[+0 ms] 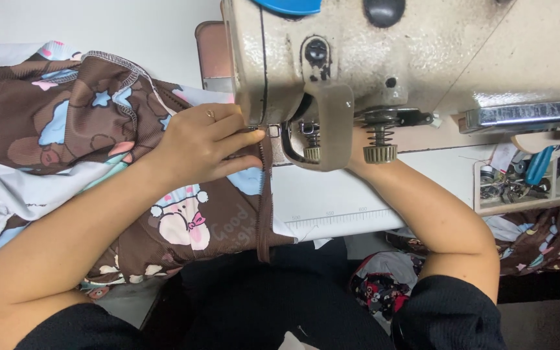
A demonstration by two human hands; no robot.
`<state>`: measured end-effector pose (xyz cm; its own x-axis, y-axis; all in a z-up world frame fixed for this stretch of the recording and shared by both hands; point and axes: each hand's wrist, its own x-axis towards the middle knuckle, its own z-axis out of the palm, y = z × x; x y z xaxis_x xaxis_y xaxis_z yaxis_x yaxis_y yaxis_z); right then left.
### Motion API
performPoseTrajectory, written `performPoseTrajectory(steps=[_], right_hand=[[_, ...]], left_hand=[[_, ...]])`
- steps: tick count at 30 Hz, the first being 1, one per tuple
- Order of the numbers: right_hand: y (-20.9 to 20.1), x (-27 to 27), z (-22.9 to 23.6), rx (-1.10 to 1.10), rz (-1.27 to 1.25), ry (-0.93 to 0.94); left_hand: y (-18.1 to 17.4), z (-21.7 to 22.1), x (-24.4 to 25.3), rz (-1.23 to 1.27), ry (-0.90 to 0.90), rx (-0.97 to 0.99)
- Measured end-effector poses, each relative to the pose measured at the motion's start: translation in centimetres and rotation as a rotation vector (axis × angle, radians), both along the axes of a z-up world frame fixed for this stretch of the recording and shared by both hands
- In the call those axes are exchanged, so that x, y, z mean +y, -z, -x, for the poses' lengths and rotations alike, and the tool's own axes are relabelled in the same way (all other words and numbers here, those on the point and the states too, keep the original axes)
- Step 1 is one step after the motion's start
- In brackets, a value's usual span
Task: Sewing a zipper onto a piece of patterned brown fabric using an industrial sewing machine.
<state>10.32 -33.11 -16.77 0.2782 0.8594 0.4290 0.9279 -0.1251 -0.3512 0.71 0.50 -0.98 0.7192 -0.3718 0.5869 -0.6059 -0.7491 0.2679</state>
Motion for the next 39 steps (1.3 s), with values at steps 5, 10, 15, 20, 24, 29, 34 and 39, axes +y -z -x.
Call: performPoseTrajectory(steps=[5,10,15,20,24,29,34,39], right_hand=[[0.0,0.1,-0.3,-0.004,-0.004,-0.005],[-10.5,7.6,-2.1,0.001,-0.01,-0.003],[-11.7,8.5,-2.2,0.0,-0.016,0.0],[-11.4,8.7,-1.8,0.015,-0.019,-0.008],[-11.2,8.5,-1.1,0.029,-0.028,-0.009],[-11.0,8.1,-0.6,0.031,-0.042,0.011],[-12.6,8.8,-1.2,0.022,0.434,0.142],[-16.8,8.9,-1.0,-0.072,0.446,0.137]], left_hand=[[-0.3,-0.2,0.1,-0.004,-0.003,0.017],[-0.1,-0.3,0.1,-0.003,-0.004,0.013],[-0.1,-0.4,0.2,-0.008,0.002,0.009],[-0.6,-0.8,0.3,0.024,0.02,0.02],[0.5,-0.4,0.5,0.018,0.031,0.01],[-1.7,1.8,-3.4,-0.209,0.077,-0.173],[-0.8,3.6,-3.8,-0.272,0.038,-0.23],[-0.5,4.2,-4.2,-0.145,-0.021,-0.081]])
